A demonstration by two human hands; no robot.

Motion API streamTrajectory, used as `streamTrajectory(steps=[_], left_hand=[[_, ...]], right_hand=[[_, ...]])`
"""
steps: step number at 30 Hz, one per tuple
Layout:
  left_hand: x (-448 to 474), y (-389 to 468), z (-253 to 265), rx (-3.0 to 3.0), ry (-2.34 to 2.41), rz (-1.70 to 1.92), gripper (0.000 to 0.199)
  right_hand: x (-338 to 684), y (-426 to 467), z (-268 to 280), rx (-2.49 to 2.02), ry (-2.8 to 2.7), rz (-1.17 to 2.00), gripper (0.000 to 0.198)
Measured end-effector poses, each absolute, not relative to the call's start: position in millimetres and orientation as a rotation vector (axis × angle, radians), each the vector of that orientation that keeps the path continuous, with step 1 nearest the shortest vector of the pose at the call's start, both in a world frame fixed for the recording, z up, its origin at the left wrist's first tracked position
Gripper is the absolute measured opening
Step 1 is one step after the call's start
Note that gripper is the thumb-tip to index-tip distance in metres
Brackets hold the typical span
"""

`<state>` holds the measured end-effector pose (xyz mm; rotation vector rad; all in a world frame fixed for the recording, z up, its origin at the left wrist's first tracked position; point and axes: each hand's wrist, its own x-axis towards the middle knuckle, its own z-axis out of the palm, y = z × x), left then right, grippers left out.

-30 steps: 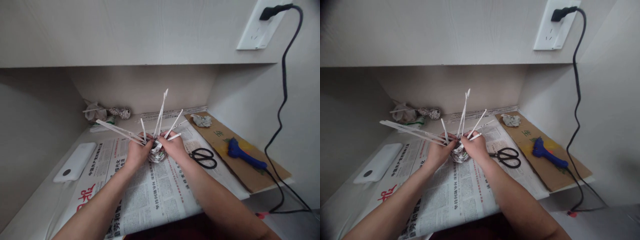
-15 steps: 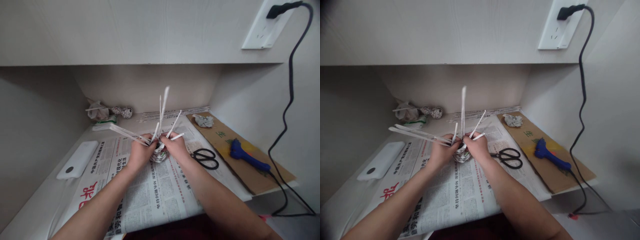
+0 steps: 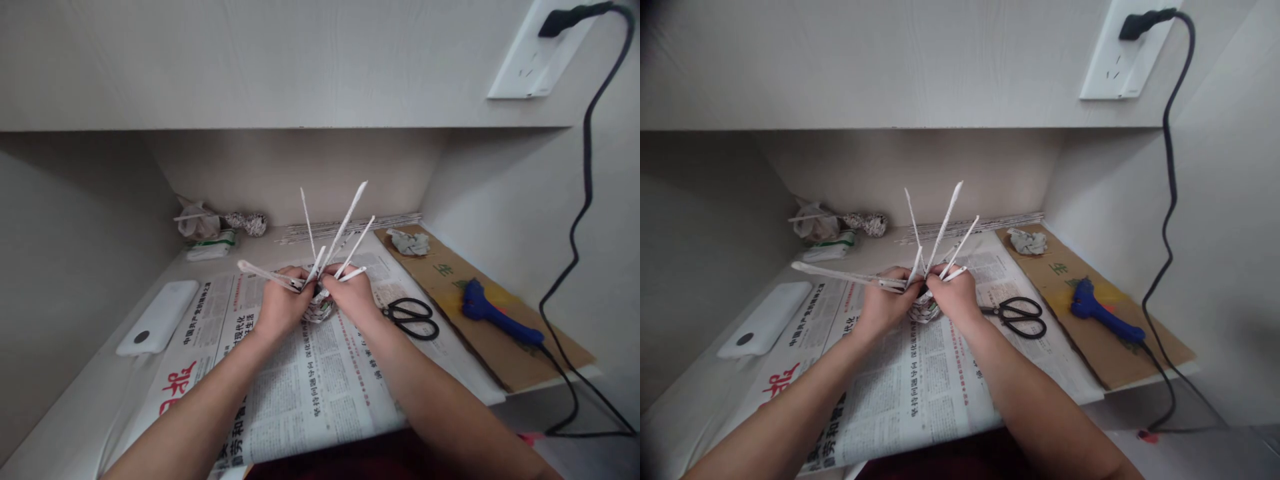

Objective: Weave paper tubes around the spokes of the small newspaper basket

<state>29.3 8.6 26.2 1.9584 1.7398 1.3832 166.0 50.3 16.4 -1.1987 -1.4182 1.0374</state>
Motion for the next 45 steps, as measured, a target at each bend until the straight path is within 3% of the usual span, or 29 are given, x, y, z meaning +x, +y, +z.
streamTrajectory(steps=[21, 33, 38, 45], left_hand=[[29.2, 9.1, 22.2, 1.878, 1.739, 1.449, 0.010], [28.6, 14.7, 24.3, 1.467, 1.376, 1.488, 0.030], [28.3, 15.5, 24.5, 1.463, 1.365, 1.415, 0.017], [30.0, 13.2, 29.9, 1.335, 1.448, 1.503, 0.014]], right_hand=[[164.3, 44.3, 18.8, -1.123, -1.448, 1.060, 0.018], [159.3, 46.6, 10.2, -1.066, -1.334, 1.094, 0.022], [158.5, 44.0, 13.8, -1.049, -1.338, 1.097, 0.022], [157.9, 36.7, 22.8, -1.065, -1.416, 1.009, 0.015]])
